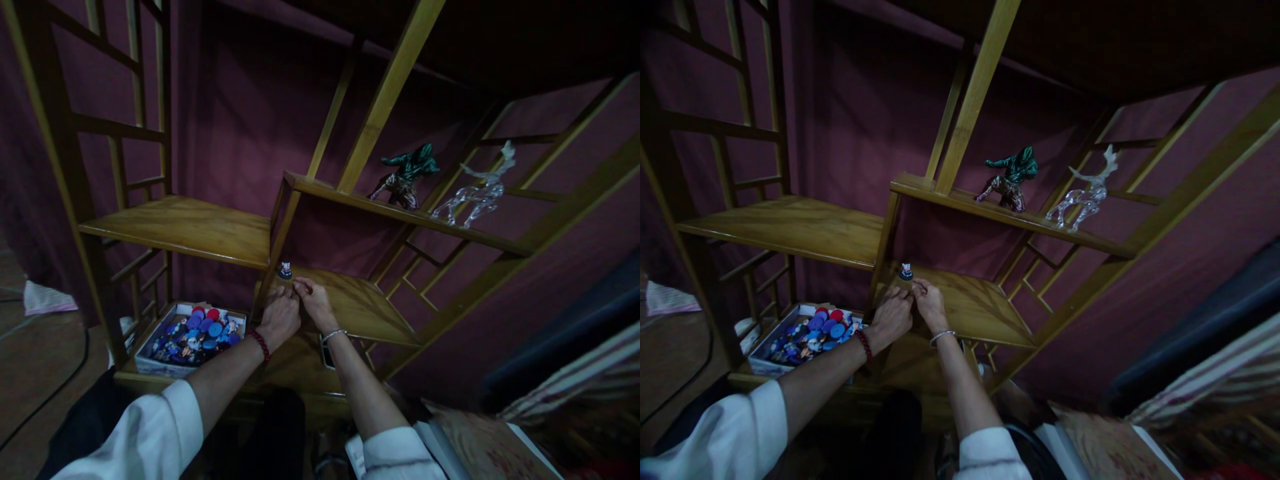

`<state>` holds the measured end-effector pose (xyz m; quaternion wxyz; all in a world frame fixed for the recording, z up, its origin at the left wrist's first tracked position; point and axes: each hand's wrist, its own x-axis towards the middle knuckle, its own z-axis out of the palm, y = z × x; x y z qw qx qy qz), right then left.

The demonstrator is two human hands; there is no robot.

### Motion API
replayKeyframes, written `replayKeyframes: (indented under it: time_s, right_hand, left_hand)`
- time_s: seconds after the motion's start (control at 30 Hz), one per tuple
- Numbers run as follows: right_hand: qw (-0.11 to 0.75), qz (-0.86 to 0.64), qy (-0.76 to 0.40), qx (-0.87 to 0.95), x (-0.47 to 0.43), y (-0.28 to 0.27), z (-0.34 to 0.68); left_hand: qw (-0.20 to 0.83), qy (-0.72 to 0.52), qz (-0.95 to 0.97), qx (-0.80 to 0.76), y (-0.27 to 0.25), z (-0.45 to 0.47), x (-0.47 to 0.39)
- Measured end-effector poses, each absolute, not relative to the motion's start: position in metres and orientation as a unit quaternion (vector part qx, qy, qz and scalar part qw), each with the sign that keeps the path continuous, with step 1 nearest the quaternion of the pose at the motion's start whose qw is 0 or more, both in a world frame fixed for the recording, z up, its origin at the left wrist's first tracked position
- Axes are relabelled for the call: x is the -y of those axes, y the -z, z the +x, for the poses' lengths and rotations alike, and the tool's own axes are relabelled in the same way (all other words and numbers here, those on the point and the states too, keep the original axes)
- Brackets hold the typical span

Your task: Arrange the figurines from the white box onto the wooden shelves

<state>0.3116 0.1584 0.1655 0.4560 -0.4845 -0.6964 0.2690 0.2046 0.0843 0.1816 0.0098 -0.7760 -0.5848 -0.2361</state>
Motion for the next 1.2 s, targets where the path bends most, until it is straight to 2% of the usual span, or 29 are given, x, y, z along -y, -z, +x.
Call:
replayKeyframes:
  time_s: [0.33, 0.7, 0.87, 1.2]
  right_hand:
    - [0.457, -0.484, -0.288, 0.688, -0.134, -0.157, 0.306]
    - [0.376, -0.594, -0.158, 0.694, -0.165, -0.171, 0.288]
    - [0.335, -0.624, -0.107, 0.698, -0.184, -0.172, 0.281]
    - [0.327, -0.62, -0.143, 0.699, -0.206, -0.167, 0.285]
  left_hand:
    - [0.007, 0.265, -0.776, 0.573, -0.176, 0.195, -0.058]
    - [0.014, 0.277, -0.787, 0.551, -0.17, 0.189, -0.056]
    - [-0.022, 0.275, -0.764, 0.584, -0.176, 0.191, -0.067]
    - [-0.095, 0.251, -0.701, 0.661, -0.186, 0.202, -0.1]
